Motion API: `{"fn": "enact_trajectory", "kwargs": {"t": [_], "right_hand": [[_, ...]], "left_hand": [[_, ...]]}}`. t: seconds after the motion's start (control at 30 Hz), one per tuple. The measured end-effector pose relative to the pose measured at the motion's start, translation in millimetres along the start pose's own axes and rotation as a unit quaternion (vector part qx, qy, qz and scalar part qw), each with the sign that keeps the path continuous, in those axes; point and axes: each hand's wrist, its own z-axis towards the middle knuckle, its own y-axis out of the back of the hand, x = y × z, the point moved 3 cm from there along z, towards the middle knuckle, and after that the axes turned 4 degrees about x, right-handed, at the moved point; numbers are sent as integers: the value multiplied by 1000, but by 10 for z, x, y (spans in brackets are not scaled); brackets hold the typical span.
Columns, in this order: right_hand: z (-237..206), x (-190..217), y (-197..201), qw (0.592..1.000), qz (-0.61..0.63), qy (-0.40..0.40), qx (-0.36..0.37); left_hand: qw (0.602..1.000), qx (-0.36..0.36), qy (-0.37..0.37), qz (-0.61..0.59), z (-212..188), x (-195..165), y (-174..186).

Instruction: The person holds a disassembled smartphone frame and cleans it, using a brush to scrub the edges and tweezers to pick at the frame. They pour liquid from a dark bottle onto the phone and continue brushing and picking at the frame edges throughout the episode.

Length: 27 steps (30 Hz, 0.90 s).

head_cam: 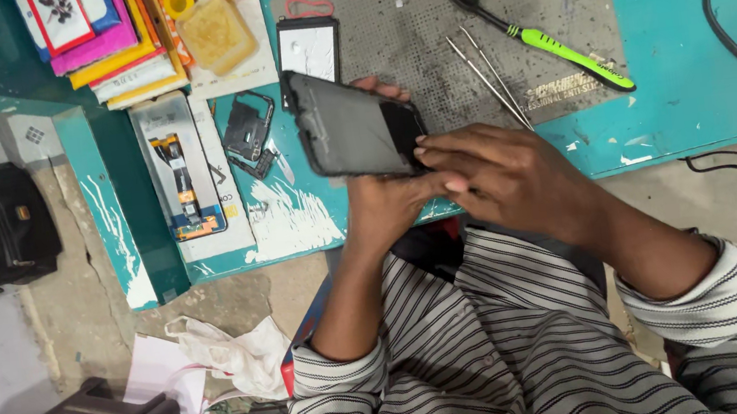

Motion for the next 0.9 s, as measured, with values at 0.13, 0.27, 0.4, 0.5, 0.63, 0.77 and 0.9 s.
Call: {"fn": "enact_trajectory", "kwargs": {"t": [0.13,0.27,0.4,0.5,0.63,0.77,0.9], "right_hand": [[-51,-46,-5,1000,-21,-16,-10],[-18,-17,46,1000,-22,-4,-4],[24,-107,248,996,47,-76,-3],[35,-281,378,987,-31,-153,-40],[86,-386,245,981,-128,-141,-41],[138,-409,182,980,-149,-126,-33],[291,-402,194,988,-139,-63,-2]], "left_hand": [[993,21,78,-84,0,-64,81],[992,15,123,-35,-11,-97,140],[990,0,129,-57,-82,-119,174],[994,-5,104,10,-106,-121,218],[949,38,-68,305,-45,-147,243],[972,28,-4,234,-24,-71,267],[950,42,-43,307,-9,-37,262]]}}
